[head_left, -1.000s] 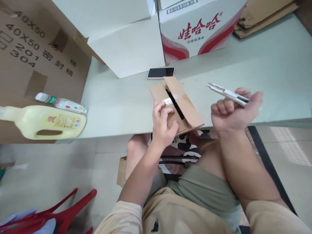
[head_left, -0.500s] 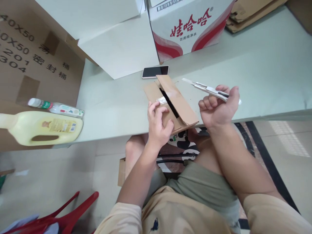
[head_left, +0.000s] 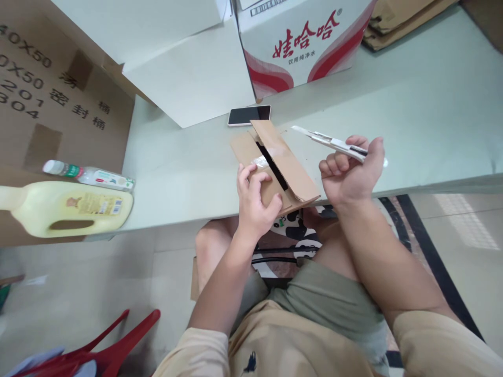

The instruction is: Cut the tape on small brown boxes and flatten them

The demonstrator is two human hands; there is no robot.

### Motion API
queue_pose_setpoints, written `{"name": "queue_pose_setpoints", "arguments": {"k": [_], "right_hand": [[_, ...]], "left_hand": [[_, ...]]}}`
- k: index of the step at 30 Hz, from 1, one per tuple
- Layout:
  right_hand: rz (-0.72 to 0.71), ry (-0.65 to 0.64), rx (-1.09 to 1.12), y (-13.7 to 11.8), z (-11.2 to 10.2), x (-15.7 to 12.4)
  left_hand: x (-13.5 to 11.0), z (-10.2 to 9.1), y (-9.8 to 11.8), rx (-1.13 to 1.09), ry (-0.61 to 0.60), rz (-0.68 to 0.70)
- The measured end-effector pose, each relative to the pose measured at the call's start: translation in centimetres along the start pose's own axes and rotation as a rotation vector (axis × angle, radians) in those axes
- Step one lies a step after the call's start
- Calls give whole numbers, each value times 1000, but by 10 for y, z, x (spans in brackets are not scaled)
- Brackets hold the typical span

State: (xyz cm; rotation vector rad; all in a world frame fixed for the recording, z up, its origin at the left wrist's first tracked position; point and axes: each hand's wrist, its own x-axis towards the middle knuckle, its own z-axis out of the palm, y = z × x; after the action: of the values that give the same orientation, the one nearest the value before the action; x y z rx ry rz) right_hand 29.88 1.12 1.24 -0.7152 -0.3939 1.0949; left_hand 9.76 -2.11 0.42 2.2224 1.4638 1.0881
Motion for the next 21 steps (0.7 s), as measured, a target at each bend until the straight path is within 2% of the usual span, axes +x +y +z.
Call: {"name": "queue_pose_setpoints", "arguments": {"k": [7,12,16,21], "right_hand": [[24,69,6,-3,5,-2],[-71,62,-104,5,-2,3],[-226,27,-483,13,-12,8],[-180,-120,-1093,18,-25,16]], "left_hand": [[0,2,0,-7,20,7],[-1,2,-1,-9,19,7],[-2,-2,-5,-26,19,0],[-11,-14,-20,-38,32,11]]}}
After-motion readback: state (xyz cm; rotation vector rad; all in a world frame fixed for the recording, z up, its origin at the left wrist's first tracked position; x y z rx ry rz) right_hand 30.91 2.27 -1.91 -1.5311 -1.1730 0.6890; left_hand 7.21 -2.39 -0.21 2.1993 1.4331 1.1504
